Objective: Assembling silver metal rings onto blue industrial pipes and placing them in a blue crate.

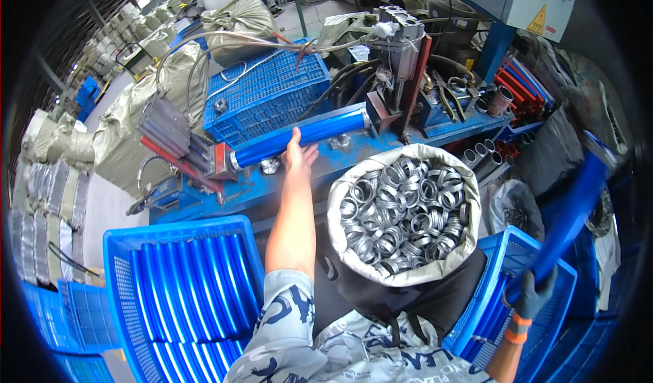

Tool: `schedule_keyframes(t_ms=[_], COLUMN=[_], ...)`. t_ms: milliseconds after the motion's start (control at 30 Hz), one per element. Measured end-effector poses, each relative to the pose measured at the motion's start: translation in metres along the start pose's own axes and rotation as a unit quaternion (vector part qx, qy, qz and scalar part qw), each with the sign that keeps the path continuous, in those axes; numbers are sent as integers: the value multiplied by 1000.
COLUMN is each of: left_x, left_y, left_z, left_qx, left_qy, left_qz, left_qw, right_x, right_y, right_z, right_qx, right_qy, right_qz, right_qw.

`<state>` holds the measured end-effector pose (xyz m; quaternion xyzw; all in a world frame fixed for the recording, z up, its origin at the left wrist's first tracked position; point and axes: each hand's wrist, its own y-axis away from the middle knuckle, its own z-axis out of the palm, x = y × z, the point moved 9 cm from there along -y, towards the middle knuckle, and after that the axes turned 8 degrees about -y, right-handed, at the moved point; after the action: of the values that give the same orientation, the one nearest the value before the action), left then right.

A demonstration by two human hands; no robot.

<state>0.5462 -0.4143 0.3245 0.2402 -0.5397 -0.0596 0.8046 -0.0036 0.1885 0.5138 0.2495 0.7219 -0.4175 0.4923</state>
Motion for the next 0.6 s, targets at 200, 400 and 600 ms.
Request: schedule_keyframes(t_ms=[200, 400, 600], left_x=[-46, -14, -24], left_y=[-20, -119, -118], left_z=[18, -79, -37], left_qx=[9, -98, -181], left_qy=[-12, 15, -166], left_qz=[-32, -108, -85], left_qw=[999, 989, 966], right_x=[116, 234, 304], right_y=[117, 310, 515], right_z=[-265, -323, -426], right_qx=[42, 74, 107], right_qy=[235, 434, 494], right_qz=[45, 326, 475], right_qw=[970, 837, 720])
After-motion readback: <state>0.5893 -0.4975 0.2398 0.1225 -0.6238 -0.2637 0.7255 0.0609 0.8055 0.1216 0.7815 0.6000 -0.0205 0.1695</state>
